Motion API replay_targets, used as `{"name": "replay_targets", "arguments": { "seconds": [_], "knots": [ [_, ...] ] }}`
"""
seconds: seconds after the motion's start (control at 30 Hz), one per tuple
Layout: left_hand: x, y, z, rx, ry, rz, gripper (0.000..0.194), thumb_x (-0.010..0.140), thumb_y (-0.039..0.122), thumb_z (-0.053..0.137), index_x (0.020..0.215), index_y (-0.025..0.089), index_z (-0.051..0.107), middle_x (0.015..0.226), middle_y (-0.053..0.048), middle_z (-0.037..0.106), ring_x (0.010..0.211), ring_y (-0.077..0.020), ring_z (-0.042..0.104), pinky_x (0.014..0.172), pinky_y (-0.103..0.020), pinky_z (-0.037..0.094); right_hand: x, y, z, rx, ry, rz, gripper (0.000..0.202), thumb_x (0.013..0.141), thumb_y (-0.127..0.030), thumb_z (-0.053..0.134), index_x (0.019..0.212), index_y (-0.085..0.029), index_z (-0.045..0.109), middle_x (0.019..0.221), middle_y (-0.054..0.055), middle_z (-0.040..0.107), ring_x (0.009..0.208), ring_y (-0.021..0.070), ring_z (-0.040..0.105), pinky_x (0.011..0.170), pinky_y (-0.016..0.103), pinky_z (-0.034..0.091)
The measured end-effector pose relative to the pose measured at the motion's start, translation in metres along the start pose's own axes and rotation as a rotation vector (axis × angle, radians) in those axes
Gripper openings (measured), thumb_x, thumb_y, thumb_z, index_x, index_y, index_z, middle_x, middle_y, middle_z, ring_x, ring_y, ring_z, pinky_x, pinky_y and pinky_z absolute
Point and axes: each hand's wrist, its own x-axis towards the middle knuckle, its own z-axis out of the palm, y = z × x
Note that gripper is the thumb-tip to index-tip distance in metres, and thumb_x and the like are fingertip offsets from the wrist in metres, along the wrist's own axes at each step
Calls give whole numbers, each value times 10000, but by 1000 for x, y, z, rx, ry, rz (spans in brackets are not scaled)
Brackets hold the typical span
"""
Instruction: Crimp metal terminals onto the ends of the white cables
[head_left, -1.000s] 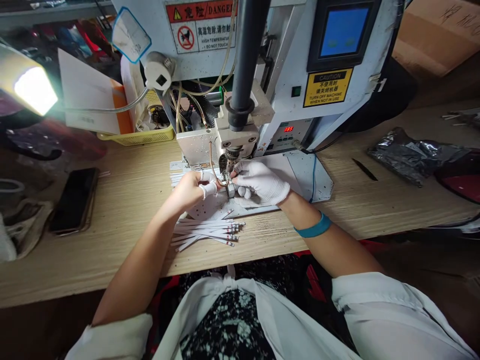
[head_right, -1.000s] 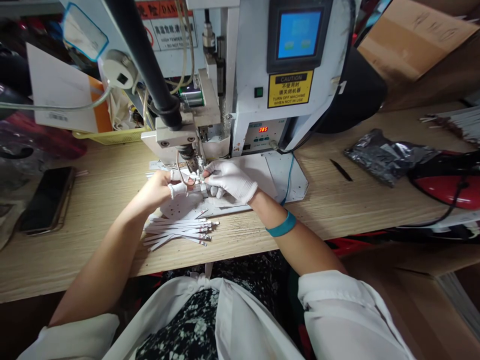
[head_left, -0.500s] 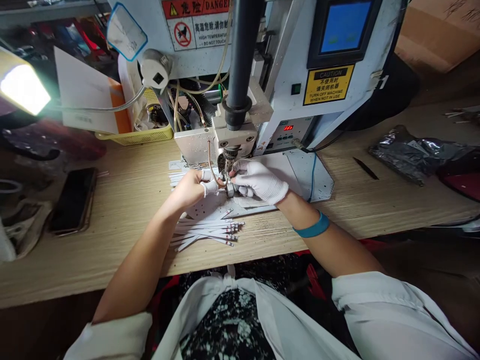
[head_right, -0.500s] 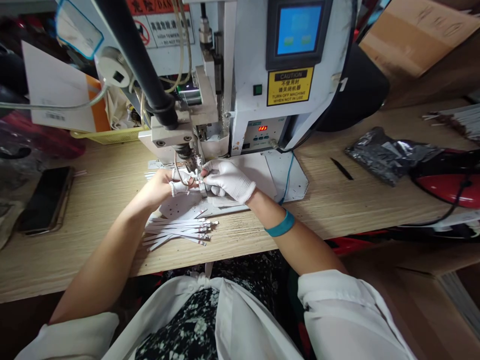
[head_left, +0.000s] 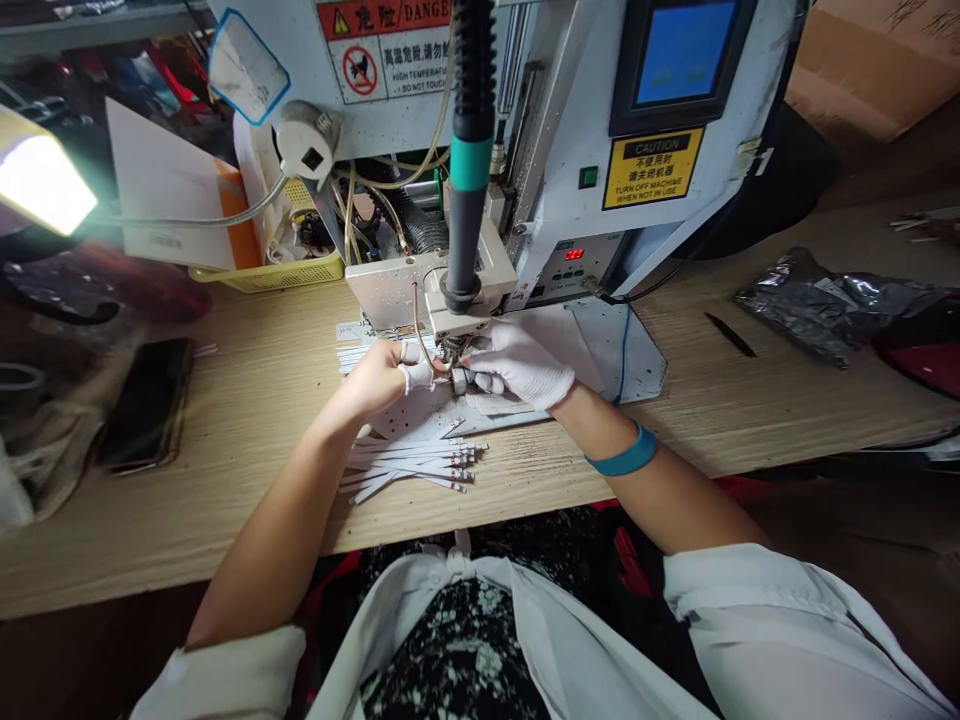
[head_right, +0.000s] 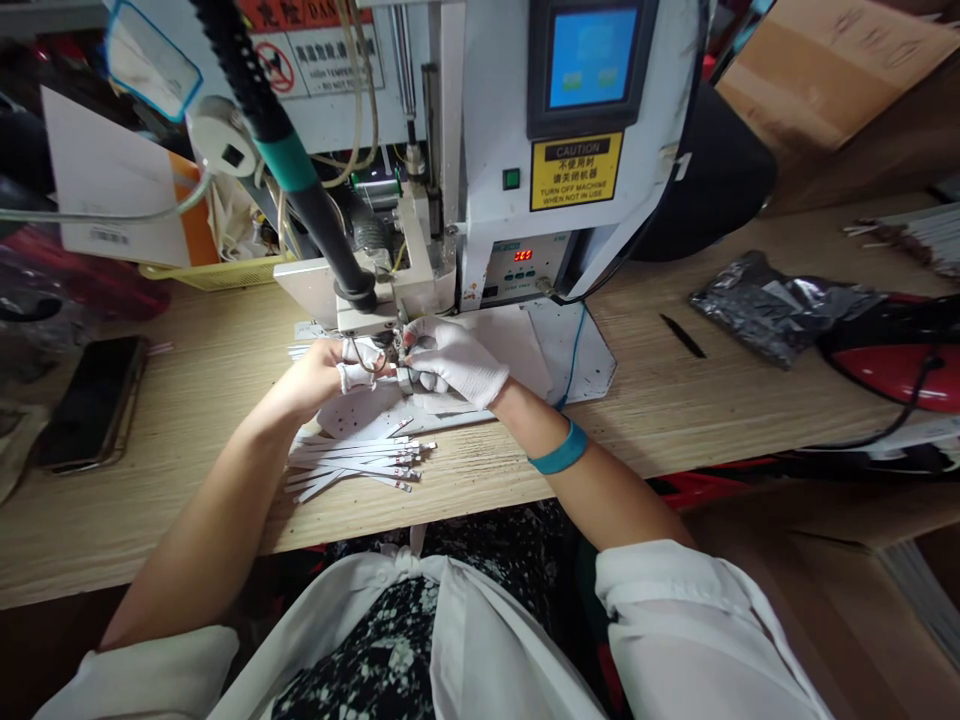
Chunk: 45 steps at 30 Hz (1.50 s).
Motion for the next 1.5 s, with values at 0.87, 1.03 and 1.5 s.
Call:
{"name": "replay_targets", "arguments": {
  "seconds": [0.87,1.03,1.5],
  "knots": [
    [-23,5,-11,500,-118,-38,227,717,313,610,777,169,774,679,-34,718,596,-172,587,548,-242,413,2,-6,-46,-1089,-28,-355,135,751,-148,659,821,-190,768,892,26,725,844,182,634,751,276,442],
    [-11,-7,0,780,126,93,236,770,295,579,809,128,741,810,-113,716,689,-225,625,614,-282,429,6,0,-39,-1188,-58,-369,86,791,-175,641,773,-165,725,901,54,708,843,192,612,746,290,428],
    [-8,-5,-3,558,97,98,185,760,305,524,707,167,635,639,-40,627,597,-175,534,563,-255,373,-1,0,-22,-126,-22,-71,178,712,-206,759,800,-147,617,600,-10,580,475,87,526,389,199,427]
  ]
}}
